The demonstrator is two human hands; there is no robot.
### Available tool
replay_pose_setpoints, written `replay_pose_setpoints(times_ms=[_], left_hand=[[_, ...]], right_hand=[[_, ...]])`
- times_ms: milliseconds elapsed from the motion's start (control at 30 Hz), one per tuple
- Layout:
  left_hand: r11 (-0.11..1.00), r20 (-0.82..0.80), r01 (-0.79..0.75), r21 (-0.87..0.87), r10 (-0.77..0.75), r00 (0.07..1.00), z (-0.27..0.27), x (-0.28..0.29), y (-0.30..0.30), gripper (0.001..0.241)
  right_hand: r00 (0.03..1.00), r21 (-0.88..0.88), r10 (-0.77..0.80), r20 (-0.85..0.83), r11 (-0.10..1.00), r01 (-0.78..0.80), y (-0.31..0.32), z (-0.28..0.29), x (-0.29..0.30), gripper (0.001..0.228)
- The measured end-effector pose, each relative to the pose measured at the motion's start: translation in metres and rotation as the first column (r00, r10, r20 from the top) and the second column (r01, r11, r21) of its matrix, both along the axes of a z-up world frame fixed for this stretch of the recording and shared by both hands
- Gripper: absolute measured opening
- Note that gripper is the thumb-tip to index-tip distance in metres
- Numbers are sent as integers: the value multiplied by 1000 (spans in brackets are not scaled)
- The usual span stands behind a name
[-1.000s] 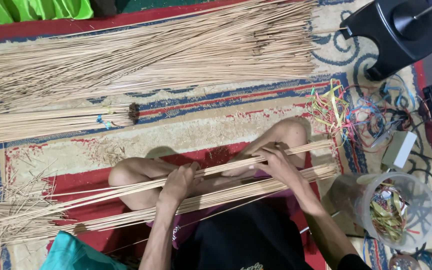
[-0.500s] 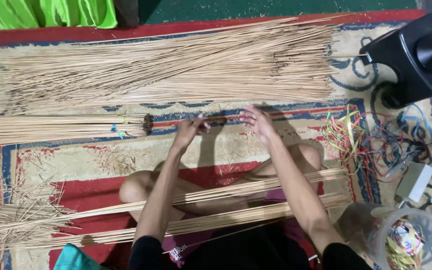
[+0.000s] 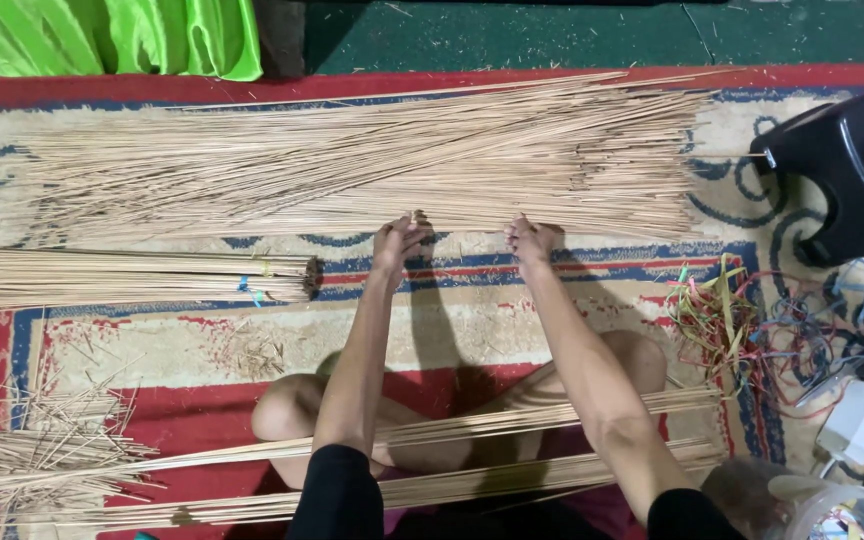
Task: Bundling and tying thin wooden sticks together using colorful strings
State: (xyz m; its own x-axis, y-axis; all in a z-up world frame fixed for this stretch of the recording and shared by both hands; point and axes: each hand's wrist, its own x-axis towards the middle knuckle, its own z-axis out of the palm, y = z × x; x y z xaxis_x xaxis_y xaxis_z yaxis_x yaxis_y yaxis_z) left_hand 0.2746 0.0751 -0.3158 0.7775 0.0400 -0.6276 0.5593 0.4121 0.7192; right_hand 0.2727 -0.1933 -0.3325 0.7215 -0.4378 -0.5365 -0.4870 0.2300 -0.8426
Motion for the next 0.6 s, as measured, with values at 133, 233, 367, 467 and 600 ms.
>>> replay_pose_setpoints(times_ms=[133, 233, 367, 467, 600], left_hand=[[998, -14, -12, 61, 13, 1000, -17, -1, 2, 55], [962, -22, -13, 273, 20, 1000, -31, 8, 3, 35], [983, 90, -122, 140, 110, 990, 23, -8, 10, 26], [980, 197, -196, 17, 189, 962, 78, -32, 11, 26], [995, 329, -67, 72, 40, 944, 117, -86, -13, 27]], right_hand=[[997, -50, -24, 72, 998, 28, -14, 26, -28, 15], [987, -150, -75, 140, 984, 96, -42, 39, -47, 17], [976, -253, -113, 188, 954, 160, -99, 69, -86, 18], [926, -164, -244, 288, 940, 299, -143, 93, -114, 12], [875, -6, -248, 416, 961, 275, -98, 194, -164, 11]])
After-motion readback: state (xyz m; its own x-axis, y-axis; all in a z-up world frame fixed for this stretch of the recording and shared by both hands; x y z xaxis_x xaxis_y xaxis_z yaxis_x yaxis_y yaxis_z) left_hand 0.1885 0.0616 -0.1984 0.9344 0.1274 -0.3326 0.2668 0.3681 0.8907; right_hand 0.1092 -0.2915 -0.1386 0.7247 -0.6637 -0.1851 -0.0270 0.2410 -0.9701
